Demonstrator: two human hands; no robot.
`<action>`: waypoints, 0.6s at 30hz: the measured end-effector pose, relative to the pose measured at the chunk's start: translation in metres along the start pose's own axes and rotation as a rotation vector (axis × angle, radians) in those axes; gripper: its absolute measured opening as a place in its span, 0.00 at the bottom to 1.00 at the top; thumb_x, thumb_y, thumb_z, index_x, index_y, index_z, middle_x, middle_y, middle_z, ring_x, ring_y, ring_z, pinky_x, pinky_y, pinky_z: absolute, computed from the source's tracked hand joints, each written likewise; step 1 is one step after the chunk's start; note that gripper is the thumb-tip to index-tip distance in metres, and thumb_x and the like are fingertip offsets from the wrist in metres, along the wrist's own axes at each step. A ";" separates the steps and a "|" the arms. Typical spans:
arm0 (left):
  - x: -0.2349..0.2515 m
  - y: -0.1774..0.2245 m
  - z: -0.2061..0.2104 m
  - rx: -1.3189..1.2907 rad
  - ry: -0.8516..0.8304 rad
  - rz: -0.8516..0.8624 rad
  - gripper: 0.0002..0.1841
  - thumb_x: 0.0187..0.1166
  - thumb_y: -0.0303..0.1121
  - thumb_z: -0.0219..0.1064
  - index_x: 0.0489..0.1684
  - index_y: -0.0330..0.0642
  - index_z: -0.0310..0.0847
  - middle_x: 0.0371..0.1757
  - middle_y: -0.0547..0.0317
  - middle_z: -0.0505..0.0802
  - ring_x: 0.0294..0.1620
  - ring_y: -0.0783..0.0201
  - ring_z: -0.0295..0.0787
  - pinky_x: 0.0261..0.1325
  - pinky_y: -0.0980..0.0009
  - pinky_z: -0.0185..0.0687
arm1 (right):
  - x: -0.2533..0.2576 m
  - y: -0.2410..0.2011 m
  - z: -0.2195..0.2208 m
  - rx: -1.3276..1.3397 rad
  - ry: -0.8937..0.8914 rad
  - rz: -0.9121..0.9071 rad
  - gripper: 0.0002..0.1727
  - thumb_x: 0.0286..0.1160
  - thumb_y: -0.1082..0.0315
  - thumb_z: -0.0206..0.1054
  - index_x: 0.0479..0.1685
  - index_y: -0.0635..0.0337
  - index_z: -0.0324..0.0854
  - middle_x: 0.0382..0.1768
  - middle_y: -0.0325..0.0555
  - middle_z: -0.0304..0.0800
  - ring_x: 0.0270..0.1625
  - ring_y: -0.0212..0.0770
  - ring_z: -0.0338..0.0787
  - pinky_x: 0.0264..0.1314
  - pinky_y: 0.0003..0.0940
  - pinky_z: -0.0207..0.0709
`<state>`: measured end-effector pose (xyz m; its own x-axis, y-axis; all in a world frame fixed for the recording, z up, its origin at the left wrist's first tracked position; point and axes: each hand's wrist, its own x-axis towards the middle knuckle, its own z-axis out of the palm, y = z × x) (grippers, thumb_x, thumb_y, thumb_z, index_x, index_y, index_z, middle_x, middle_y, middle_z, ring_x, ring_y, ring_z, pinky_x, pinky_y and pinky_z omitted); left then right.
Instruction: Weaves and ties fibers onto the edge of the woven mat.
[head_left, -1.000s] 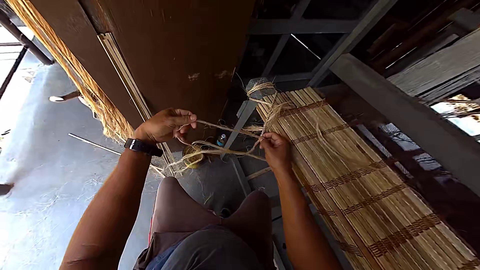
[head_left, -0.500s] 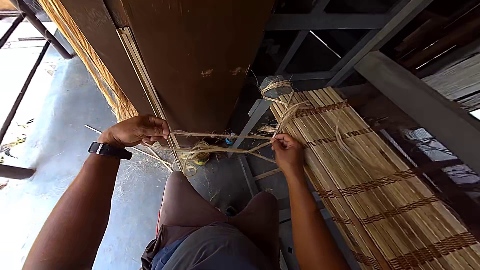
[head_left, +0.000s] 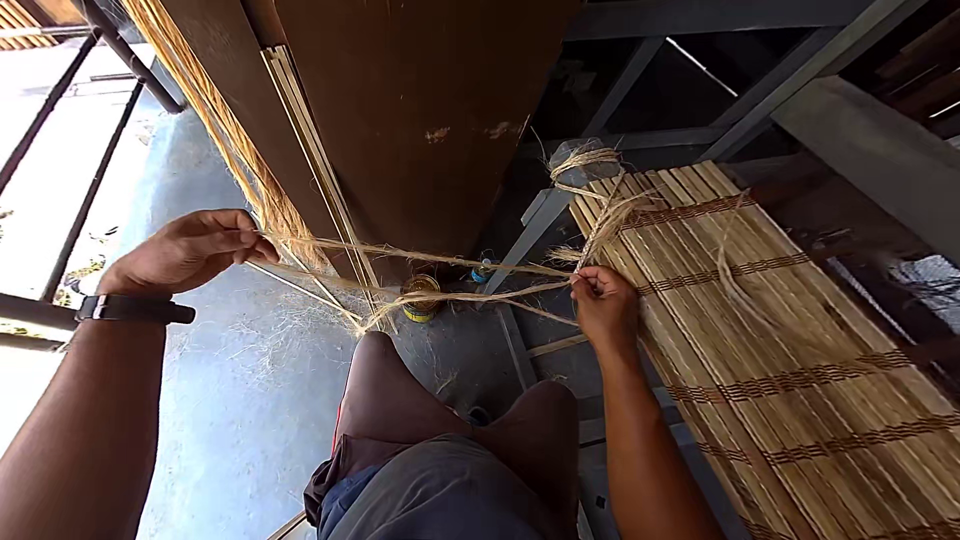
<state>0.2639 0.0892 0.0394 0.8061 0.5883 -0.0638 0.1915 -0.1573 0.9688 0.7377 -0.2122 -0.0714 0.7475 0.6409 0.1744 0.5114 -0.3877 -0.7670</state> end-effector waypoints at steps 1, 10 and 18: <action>-0.005 -0.001 -0.004 -0.088 0.028 0.057 0.10 0.82 0.44 0.64 0.29 0.59 0.85 0.25 0.65 0.92 0.32 0.68 0.93 0.48 0.64 0.93 | 0.000 0.001 0.000 0.000 -0.002 0.002 0.10 0.84 0.70 0.63 0.49 0.67 0.85 0.34 0.51 0.88 0.35 0.40 0.86 0.46 0.42 0.81; -0.055 0.050 -0.035 0.686 -0.045 -0.626 0.05 0.79 0.23 0.69 0.34 0.41 0.88 0.20 0.60 0.85 0.20 0.70 0.75 0.24 0.75 0.68 | -0.001 -0.003 0.006 -0.003 0.023 0.005 0.09 0.83 0.70 0.65 0.49 0.67 0.86 0.34 0.52 0.89 0.35 0.42 0.87 0.45 0.45 0.81; -0.100 0.019 -0.096 0.856 0.574 -0.440 0.09 0.85 0.26 0.65 0.50 0.24 0.78 0.37 0.35 0.85 0.33 0.50 0.78 0.42 0.52 0.77 | -0.001 -0.006 0.010 0.003 0.016 0.004 0.10 0.84 0.69 0.64 0.51 0.67 0.85 0.35 0.53 0.88 0.35 0.42 0.86 0.45 0.45 0.80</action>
<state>0.1332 0.1032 0.0869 0.2382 0.9709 -0.0267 0.8962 -0.2091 0.3913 0.7290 -0.2039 -0.0733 0.7561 0.6288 0.1814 0.5072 -0.3878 -0.7697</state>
